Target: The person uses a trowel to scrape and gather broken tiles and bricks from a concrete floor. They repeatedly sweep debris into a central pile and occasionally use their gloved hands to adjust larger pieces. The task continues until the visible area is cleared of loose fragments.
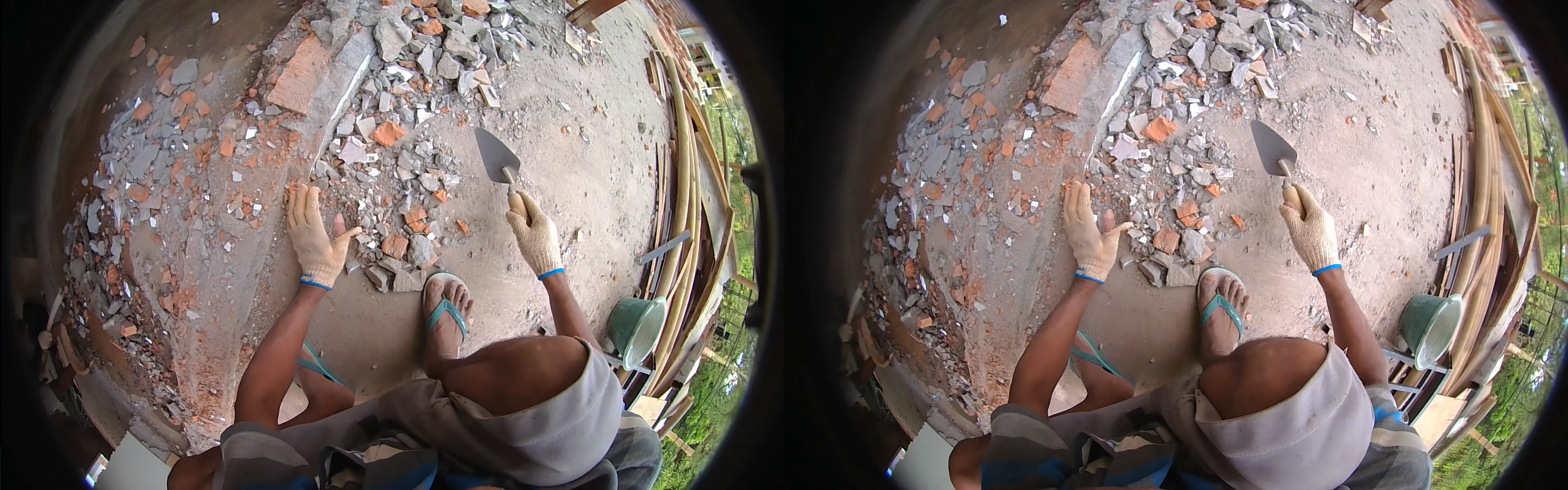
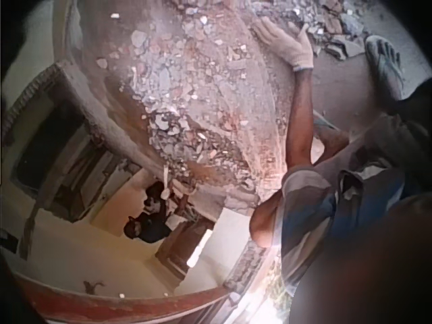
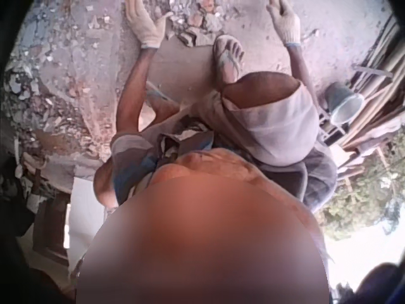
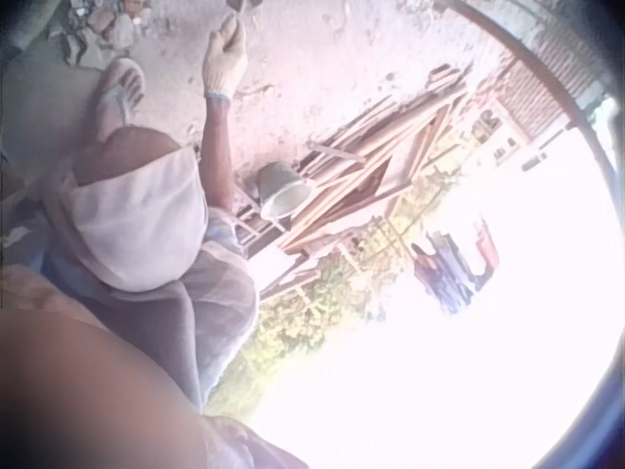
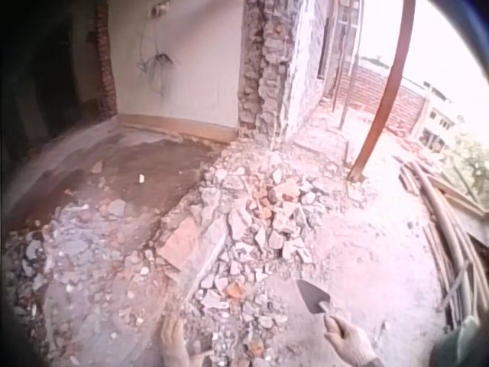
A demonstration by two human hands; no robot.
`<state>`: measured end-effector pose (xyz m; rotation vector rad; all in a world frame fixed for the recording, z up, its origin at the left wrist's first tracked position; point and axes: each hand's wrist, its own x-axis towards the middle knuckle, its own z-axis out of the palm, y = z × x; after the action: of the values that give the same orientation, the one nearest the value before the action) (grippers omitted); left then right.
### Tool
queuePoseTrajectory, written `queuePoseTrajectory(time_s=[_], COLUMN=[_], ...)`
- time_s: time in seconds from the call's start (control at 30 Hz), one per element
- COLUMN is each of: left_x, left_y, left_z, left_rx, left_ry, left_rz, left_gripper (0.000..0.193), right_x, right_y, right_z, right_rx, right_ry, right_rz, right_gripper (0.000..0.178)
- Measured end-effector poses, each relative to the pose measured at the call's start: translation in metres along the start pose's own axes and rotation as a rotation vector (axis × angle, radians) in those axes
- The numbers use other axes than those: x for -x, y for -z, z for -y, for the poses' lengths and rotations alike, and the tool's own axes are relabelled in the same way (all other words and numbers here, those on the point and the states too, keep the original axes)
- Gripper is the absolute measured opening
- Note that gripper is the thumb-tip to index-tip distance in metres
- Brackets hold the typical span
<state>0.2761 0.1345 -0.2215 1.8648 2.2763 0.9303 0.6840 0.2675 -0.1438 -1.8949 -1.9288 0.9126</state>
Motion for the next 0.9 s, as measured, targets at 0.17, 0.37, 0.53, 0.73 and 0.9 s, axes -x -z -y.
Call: queuePoseTrajectory(time_s=[0.17,0.37,0.53,0.73,0.9], left_x=[-0.008,-0.011,-0.011,-0.008,-0.007], left_y=[-0.036,-0.052,-0.056,-0.056,-0.059], left_z=[-0.012,-0.021,-0.024,-0.030,-0.027], left_rx=[-0.038,0.035,0.047,0.178,0.182], left_ry=[0.199,0.320,0.322,0.272,0.249], left_rz=[-0.144,-0.266,-0.300,-0.284,-0.283], left_gripper=[0.109,0.107,0.096,0.086,0.086], right_x=[-0.068,-0.111,-0.105,-0.088,-0.080], right_y=[-0.022,-0.066,-0.047,-0.042,-0.031], right_z=[0.031,0.088,0.096,0.110,0.108], right_rx=[0.100,0.091,0.206,0.322,0.384], right_ry=[0.220,0.405,0.464,0.526,0.579], right_rz=[0.055,0.170,0.210,0.287,0.359], right_gripper=[0.055,0.057,0.061,0.063,0.063])
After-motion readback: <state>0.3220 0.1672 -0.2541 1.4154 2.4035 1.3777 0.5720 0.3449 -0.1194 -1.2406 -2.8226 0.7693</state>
